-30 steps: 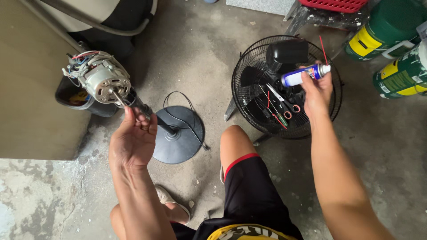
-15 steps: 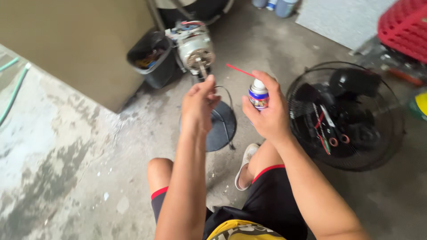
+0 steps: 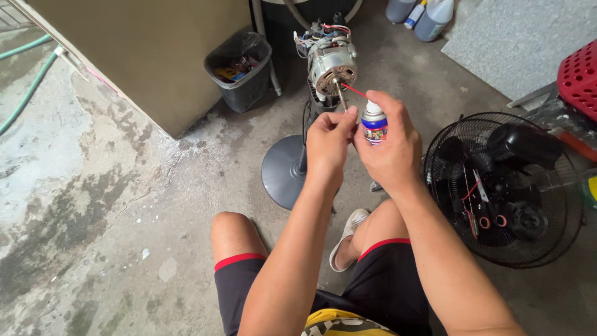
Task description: The person lubricates a fan motor with a spray can, rotates the shaft with a screwdriver, and tests the motor by plugging it into a wall outlet. The person repeats lubrication and rotation several times before testing the motor again.
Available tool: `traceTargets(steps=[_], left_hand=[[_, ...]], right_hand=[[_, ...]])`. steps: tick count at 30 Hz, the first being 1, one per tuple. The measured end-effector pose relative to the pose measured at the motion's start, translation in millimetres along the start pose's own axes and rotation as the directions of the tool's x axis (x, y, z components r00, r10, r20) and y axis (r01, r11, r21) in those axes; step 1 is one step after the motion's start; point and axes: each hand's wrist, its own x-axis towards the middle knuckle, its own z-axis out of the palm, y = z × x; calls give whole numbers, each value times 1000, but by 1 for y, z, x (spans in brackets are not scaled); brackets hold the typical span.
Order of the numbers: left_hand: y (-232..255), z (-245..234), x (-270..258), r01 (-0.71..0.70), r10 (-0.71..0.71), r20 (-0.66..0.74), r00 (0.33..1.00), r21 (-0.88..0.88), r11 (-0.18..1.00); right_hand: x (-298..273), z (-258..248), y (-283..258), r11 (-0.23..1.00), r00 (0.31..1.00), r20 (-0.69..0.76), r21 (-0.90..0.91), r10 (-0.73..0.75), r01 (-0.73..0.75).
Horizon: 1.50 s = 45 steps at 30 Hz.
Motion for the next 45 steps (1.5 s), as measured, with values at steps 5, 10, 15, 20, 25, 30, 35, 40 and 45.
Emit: traceTargets(steps=[5, 10, 15, 20, 25, 30, 35, 40, 45], left_hand=[[6, 8, 3, -69, 77, -59, 995, 124, 990], [9, 10, 4, -101, 110, -75, 991, 114, 988], [8, 9, -2, -96, 106, -83, 991, 116, 989], [10, 9, -6, -88, 99, -75, 992, 140, 986], [15, 8, -7, -76, 87, -69, 994, 148, 986], [15, 8, -6, -72, 83, -69, 994, 149, 986], [14, 8, -5, -67, 77, -67, 995, 150, 986], [14, 8, -5, -70, 78, -57, 995, 129, 989], [15, 8, -6, -65, 75, -66, 995, 138, 988]], right_hand=[[8, 2, -1, 1000, 1000, -6, 10, 24, -24], [17, 2, -2, 999, 999, 21, -8, 34, -34], [14, 3, -5, 1000, 1000, 14, 19, 19, -20], [12, 3, -3, 999, 998, 36, -2, 53, -53], [13, 6, -3, 999, 999, 23, 0, 48, -48], [12, 7, -2, 998, 997, 32, -3, 66, -66], [12, 7, 0, 999, 998, 35, 3, 54, -54], [11, 8, 0, 998, 998, 30, -10, 58, -58], [12, 8, -2, 998, 997, 34, -6, 64, -64]])
